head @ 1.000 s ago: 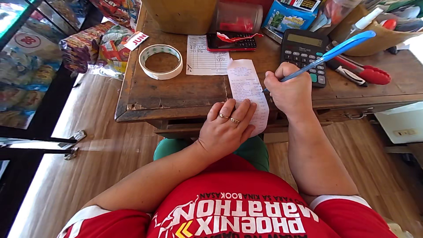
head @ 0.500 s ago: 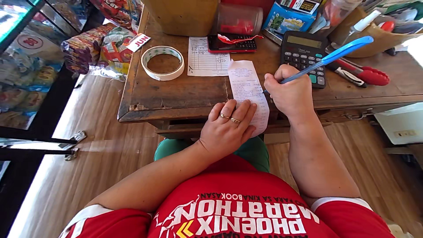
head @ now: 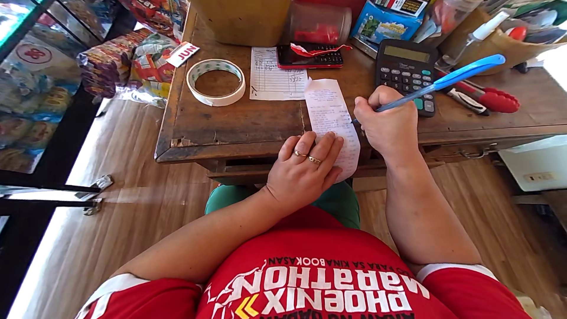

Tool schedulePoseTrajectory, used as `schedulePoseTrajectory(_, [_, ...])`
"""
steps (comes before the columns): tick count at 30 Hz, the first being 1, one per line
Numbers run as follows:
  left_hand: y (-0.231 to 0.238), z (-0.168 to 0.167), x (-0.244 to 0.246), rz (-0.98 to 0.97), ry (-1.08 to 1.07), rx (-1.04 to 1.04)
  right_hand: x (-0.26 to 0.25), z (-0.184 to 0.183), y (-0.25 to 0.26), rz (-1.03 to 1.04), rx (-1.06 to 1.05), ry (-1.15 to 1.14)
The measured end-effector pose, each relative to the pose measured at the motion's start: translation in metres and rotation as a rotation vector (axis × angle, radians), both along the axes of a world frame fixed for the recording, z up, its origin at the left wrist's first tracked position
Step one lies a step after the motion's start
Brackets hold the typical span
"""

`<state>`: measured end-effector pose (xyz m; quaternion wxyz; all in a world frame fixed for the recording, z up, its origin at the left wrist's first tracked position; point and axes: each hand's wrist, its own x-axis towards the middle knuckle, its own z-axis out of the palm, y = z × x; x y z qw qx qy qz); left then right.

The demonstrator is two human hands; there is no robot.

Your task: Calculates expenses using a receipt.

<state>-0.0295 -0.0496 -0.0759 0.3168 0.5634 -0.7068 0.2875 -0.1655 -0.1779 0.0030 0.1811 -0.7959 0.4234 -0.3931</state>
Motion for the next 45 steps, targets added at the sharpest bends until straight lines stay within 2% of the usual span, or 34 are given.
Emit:
schedulePoseTrajectory(20, [-0.0004, -0.0011, 0.0000, 0.000, 0.010, -0.006, -0.0030, -0.0023, -0.0023, 0.029, -0.003, -0.093])
schedulePoseTrajectory(26, [-0.0003, -0.0010, 0.0004, -0.007, 0.009, -0.002, -0.0012, 0.0002, -0.0013, -0.001, 0.001, -0.002])
schedulePoseTrajectory(45, [0.0001, -0.0004, -0.0001, -0.002, 0.011, 0.010, -0.0023, 0.0000, -0.0049, 0.032, -0.008, -0.015])
